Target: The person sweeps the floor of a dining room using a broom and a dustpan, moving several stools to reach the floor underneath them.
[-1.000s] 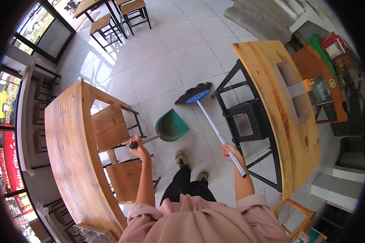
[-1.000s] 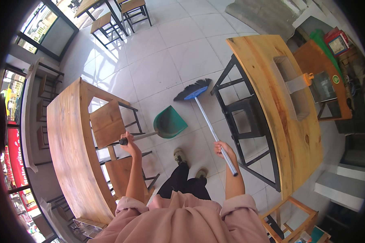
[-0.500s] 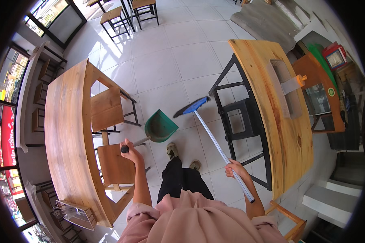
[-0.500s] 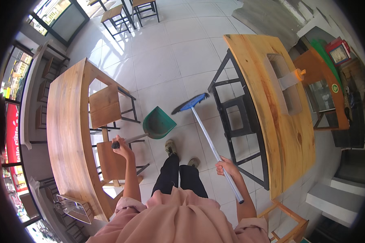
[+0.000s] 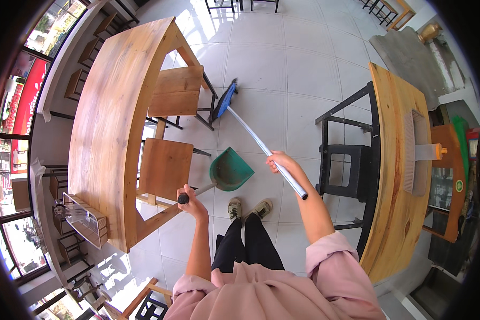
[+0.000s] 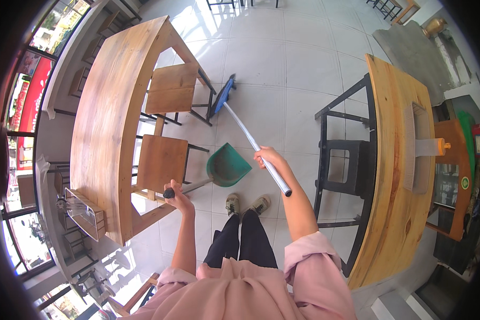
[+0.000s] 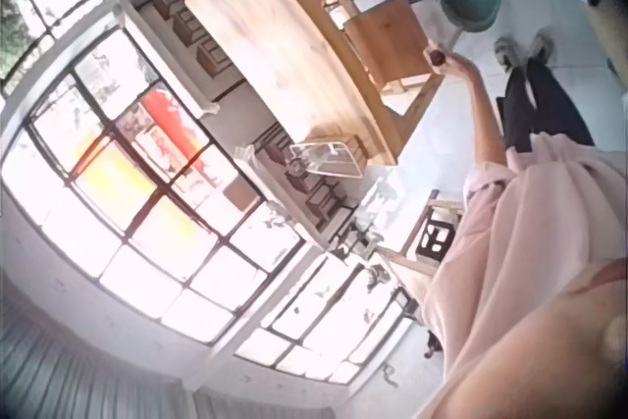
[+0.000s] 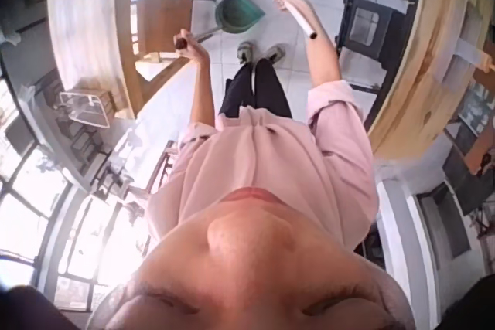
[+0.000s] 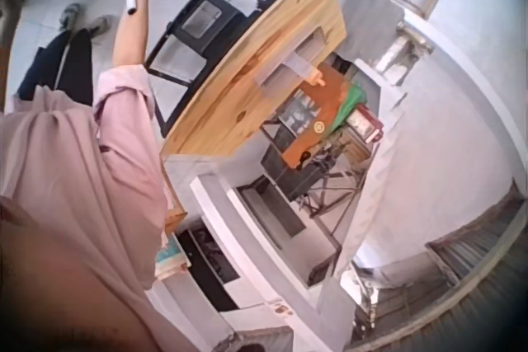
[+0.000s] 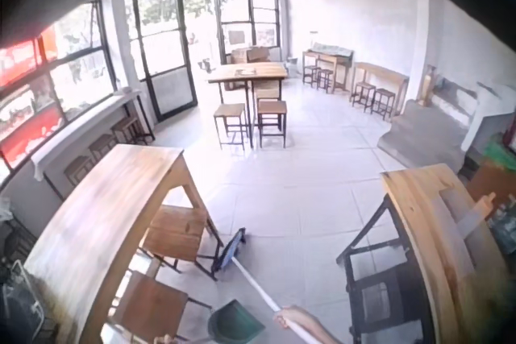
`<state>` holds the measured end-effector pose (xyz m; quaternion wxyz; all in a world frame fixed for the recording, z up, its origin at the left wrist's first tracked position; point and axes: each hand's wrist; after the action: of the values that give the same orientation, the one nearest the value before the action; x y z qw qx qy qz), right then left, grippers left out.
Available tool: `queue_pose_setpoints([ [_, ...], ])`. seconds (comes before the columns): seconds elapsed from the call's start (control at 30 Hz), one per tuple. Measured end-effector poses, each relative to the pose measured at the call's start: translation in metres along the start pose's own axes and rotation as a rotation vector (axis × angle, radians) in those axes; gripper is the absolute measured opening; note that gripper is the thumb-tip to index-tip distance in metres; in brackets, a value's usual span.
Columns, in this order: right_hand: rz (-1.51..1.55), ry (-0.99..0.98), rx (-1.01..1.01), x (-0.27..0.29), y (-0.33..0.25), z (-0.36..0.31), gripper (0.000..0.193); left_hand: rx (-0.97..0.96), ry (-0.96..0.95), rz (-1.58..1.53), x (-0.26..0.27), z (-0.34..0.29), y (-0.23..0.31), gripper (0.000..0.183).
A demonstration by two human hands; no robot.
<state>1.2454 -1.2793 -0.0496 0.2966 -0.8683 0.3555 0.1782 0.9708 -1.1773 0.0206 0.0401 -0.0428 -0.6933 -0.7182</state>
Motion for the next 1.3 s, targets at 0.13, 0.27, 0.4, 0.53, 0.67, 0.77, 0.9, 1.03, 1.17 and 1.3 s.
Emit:
queue_pose_setpoints([
  [0.13, -0.128, 0.090, -0.056, 0.005, 0.043, -0.037, 0.028, 0.050, 0.032, 0.018, 0.020, 0.001, -0.014, 0.028],
  [0.27, 0.016, 0.146, -0.136, 0.034, 0.096, -0.112, 0.038, 0.057, -0.019, 0.005, 0.010, 0.000, -0.006, 0.029],
  [0.4, 0.046, 0.193, -0.146, 0.041, 0.143, -0.175, 0.052, 0.040, -0.116, -0.029, -0.003, 0.003, -0.005, 0.029],
  [0.53, -0.014, 0.266, -0.158, 0.035, 0.153, -0.212, 0.045, -0.004, -0.294, -0.033, -0.022, 0.009, -0.003, 0.031],
  [0.67, 0.079, 0.155, 0.135, 0.014, 0.108, -0.220, 0.035, -0.096, -0.436, -0.060, -0.047, 0.023, 0.024, 0.035],
  [0.77, 0.121, -0.040, 0.419, 0.002, 0.037, -0.214, 0.041, -0.139, -0.490, -0.110, -0.069, 0.038, 0.036, 0.035],
  [0.9, -0.092, -0.062, 0.529, -0.021, -0.032, -0.210, 0.050, -0.170, -0.531, -0.149, -0.082, 0.058, 0.046, 0.035],
  [1.03, 0.204, -0.087, 0.747, -0.046, -0.052, -0.204, 0.062, -0.206, -0.526, -0.168, -0.079, 0.094, 0.056, 0.031],
  [1.17, -0.779, 0.460, 0.601, -0.027, -0.070, -0.185, 0.032, -0.158, -0.563, -0.257, -0.092, 0.120, 0.070, 0.026],
  [1.3, -1.573, 0.933, 1.068, -0.044, -0.095, -0.180, 0.024, -0.175, -0.653, -0.292, -0.117, 0.152, 0.078, 0.026],
])
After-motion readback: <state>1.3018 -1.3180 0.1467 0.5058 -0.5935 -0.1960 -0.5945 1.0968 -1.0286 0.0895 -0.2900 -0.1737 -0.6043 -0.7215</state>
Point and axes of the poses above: each hand's wrist, its own z-axis towards the middle knuckle, its own x-axis out of the back of the hand, y = z × x, and after that the axes turned 10 degrees about -y, right-handed
